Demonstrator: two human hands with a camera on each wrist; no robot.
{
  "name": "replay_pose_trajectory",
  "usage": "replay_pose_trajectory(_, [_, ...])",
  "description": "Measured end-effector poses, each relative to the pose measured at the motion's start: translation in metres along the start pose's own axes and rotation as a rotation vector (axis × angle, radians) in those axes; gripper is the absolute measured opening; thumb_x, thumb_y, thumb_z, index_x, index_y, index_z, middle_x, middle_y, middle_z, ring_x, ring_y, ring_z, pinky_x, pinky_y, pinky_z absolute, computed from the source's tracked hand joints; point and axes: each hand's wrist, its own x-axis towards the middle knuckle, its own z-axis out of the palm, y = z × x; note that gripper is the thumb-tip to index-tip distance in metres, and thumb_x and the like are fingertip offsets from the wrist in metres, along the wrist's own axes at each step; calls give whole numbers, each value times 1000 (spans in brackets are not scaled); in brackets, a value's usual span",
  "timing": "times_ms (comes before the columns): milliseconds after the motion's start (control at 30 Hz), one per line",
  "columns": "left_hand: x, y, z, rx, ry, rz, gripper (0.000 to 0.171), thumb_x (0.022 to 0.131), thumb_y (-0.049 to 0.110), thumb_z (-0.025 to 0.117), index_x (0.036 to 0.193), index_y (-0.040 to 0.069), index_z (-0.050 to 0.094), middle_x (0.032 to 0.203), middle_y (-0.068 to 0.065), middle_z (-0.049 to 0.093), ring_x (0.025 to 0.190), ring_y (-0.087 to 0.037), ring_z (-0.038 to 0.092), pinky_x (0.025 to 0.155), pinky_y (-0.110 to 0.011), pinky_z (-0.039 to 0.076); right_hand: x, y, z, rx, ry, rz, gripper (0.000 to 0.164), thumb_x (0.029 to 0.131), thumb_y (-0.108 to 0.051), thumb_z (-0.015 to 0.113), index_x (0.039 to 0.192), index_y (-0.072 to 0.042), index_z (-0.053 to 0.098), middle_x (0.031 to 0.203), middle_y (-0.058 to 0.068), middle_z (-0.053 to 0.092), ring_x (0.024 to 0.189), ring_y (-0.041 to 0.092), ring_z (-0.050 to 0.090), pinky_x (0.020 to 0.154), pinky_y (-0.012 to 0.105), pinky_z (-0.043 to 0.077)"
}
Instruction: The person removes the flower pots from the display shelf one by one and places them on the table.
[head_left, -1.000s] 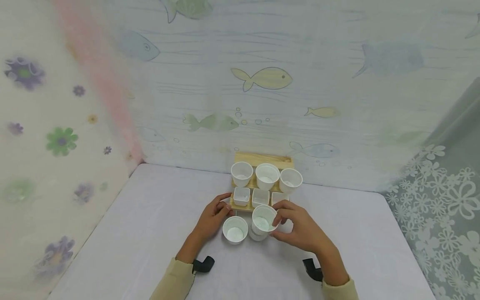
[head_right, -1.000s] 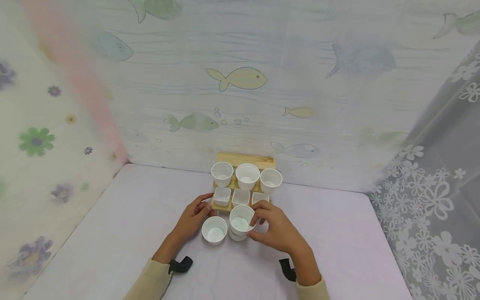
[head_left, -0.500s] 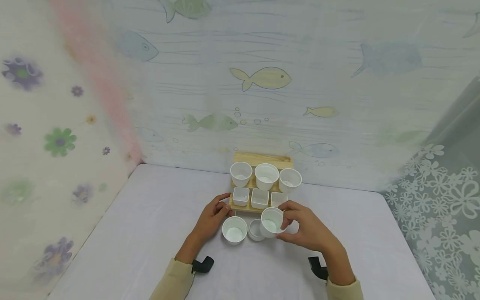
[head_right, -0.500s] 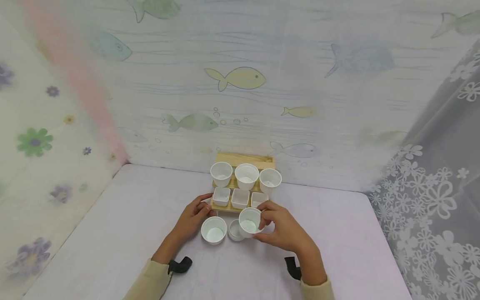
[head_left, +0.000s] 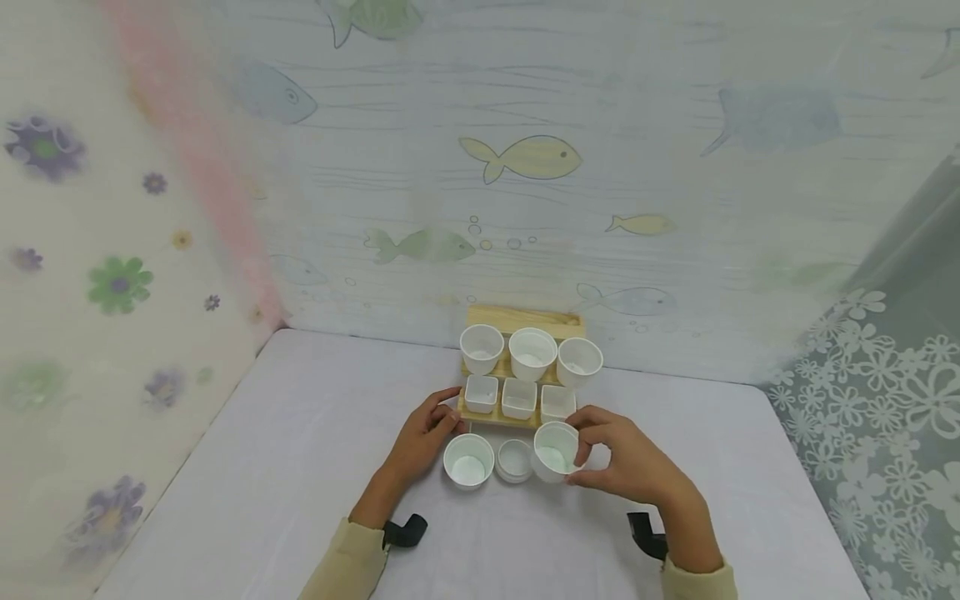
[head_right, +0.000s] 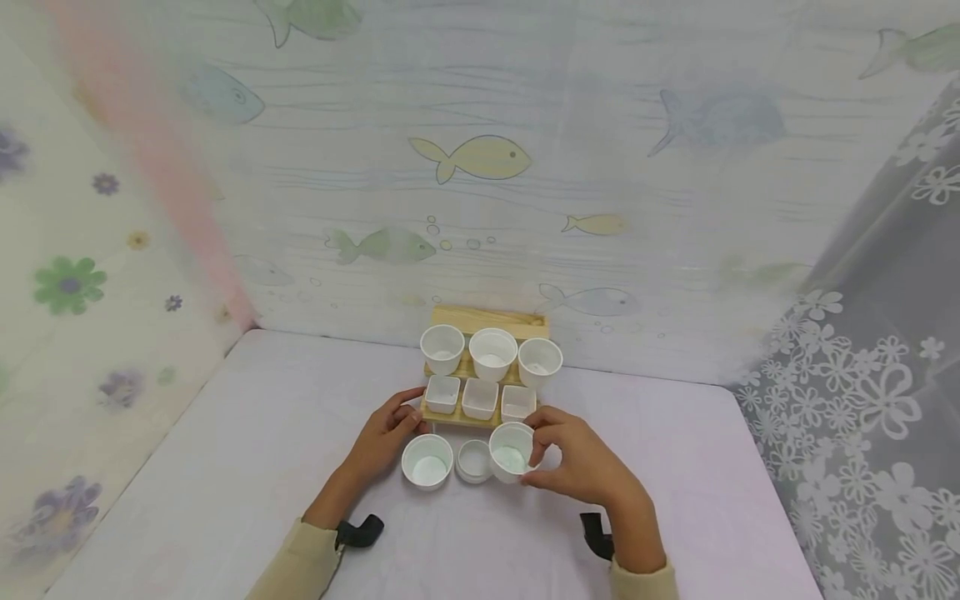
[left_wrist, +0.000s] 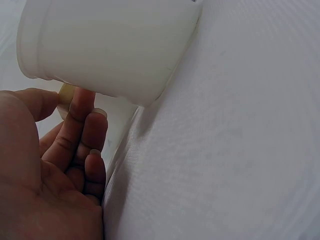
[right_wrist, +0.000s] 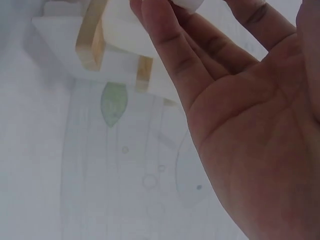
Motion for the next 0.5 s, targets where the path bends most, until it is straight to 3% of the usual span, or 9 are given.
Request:
replay_pose_trajectory(333, [0, 2, 1, -24, 28, -2, 44, 110, 17, 59, 153, 17, 53, 92, -4, 74, 91, -21, 68, 95, -27, 47, -6, 11, -7, 6, -60, 59, 37, 73, -23, 99, 74, -30, 63, 129, -3, 67, 121, 21, 64, 103, 41, 53])
replay_pose_trajectory(500, [0, 2, 0, -11, 14, -9, 43, 111, 19, 59, 153, 21, 54, 91, -2, 74, 91, -18, 69, 94, -27, 48, -7, 13, -6, 12, -79, 73, 37, 73, -22, 99, 73, -29, 63, 129, 0, 67, 121, 25, 63, 103, 44, 52])
